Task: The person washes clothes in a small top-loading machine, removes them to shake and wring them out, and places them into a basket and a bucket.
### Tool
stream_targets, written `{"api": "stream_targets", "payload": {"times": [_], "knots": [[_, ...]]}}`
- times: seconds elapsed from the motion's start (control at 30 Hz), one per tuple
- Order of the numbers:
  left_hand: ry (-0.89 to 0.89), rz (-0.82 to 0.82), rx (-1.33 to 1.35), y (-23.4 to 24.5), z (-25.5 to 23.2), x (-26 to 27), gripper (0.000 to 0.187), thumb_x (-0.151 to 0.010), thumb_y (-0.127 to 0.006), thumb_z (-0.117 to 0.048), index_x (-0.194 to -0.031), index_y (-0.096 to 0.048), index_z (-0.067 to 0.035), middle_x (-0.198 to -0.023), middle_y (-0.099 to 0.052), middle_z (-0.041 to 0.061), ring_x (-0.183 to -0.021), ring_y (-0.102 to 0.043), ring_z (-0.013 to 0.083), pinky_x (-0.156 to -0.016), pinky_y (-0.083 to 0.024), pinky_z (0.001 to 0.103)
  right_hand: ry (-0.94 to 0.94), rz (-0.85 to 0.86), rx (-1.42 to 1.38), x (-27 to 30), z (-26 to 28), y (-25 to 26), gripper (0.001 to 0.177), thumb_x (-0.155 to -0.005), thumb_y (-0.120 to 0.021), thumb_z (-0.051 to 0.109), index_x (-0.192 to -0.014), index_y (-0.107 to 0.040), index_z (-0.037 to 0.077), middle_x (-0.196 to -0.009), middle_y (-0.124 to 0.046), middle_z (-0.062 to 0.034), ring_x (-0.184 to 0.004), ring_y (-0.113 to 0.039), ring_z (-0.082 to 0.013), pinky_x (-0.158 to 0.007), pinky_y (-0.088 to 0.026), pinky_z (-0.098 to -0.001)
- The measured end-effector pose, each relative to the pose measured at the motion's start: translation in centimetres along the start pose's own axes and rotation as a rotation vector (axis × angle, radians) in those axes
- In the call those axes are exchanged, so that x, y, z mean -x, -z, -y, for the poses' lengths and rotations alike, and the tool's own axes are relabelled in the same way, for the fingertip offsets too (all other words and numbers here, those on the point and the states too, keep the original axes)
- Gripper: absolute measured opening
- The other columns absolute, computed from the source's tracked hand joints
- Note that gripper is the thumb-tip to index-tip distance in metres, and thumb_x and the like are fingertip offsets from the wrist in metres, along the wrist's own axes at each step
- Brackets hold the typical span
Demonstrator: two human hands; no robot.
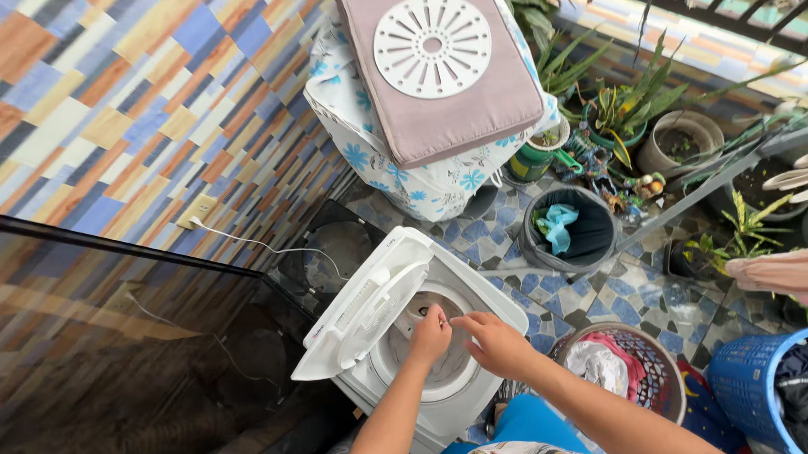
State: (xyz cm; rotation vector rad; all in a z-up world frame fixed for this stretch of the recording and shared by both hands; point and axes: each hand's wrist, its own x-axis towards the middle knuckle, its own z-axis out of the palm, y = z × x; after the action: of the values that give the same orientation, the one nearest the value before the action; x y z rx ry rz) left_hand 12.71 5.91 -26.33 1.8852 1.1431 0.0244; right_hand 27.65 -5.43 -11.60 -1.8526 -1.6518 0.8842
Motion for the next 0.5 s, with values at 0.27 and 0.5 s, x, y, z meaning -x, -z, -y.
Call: {"api": "stream_targets", "payload": {"times": [0.27, 0.5], "knots": [[-0.424, -0.075, 0.101, 12.4, -18.0, 13.9, 0.024, -0.092, -0.066, -0.014, -0.111, -0.053, -0.011, -0.088, -0.071, 0.019, -0.084, -0.07, 0.0428, -0.071, -0.052, 0.052, 0.194, -0.035, -0.255, -0.7, 4.1, 4.7, 0.045, -0.076, -0.068, 0.001, -0.12, -0.064, 0.008, -0.114, -0.068, -0.0146, -0.109, -0.066, -0.0343, -0.094, -0.053, -0.0394], [-0.297, -0.1, 0.285, 15.6, -19.2, 19.4, 0.047, -0.082, -0.075, -0.024, -0.119, -0.049, -0.009, -0.083, -0.074, 0.014, -0.077, -0.073, 0.0378, -0.071, -0.056, 0.047, 0.11, -0.122, -0.302, 2.1, 11.6, 12.6, 0.033, -0.082, -0.057, -0.006, -0.111, -0.068, 0.004, -0.086, -0.073, -0.0095, -0.081, -0.062, -0.0134, -0.075, -0.054, -0.0285]]}}
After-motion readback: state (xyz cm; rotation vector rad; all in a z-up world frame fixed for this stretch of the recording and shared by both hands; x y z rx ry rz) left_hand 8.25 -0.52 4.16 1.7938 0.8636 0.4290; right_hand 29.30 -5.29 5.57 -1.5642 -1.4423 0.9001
